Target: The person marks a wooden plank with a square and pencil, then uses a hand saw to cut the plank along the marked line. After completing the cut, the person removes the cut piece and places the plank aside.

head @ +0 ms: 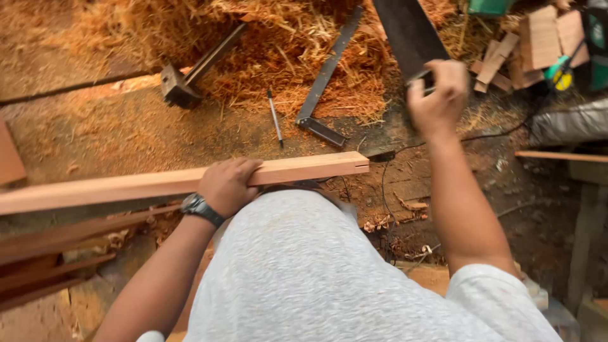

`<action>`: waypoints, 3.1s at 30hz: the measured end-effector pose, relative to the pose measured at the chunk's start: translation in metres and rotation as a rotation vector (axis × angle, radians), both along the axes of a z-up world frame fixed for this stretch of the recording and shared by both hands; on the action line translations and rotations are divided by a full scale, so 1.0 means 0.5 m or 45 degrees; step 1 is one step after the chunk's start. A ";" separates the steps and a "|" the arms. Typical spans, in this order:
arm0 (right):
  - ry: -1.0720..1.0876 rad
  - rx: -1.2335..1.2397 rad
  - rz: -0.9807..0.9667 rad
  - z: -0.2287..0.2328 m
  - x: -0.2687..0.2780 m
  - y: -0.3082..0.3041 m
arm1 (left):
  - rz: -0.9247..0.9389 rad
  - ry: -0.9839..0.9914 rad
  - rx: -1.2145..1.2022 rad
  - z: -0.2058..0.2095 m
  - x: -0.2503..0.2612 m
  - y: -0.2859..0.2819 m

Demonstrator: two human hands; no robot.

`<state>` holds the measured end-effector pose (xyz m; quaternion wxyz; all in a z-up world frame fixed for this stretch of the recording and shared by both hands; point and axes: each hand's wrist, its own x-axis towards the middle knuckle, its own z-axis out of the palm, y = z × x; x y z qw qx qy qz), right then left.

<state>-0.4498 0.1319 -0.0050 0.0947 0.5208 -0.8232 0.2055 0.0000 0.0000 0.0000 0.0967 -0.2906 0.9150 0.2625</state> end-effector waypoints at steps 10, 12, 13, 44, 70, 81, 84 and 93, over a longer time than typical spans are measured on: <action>-0.704 0.780 0.691 -0.002 0.387 -0.260 | -0.008 -0.041 -0.006 -0.016 -0.057 0.051; -0.604 0.967 0.558 -0.051 0.437 -0.294 | -0.015 0.026 -0.118 -0.047 -0.055 0.057; -0.604 0.960 0.553 -0.087 0.435 -0.308 | -0.021 0.027 -0.124 -0.056 -0.053 0.055; -1.674 -0.678 0.773 0.279 0.226 0.125 | -0.255 -0.098 0.257 0.010 -0.155 -0.145; -1.209 -0.246 -0.521 0.000 0.333 0.066 | 0.247 0.266 0.457 -0.062 -0.182 -0.071; -0.515 -0.065 0.009 -0.193 0.253 -0.016 | 0.099 0.540 -0.184 -0.129 -0.262 -0.083; -0.766 -0.156 -0.338 -0.105 0.198 -0.005 | 0.153 0.600 -0.169 -0.125 -0.290 -0.065; -0.955 -0.243 -0.135 -0.039 0.167 0.102 | 0.227 0.665 -0.305 -0.118 -0.312 -0.047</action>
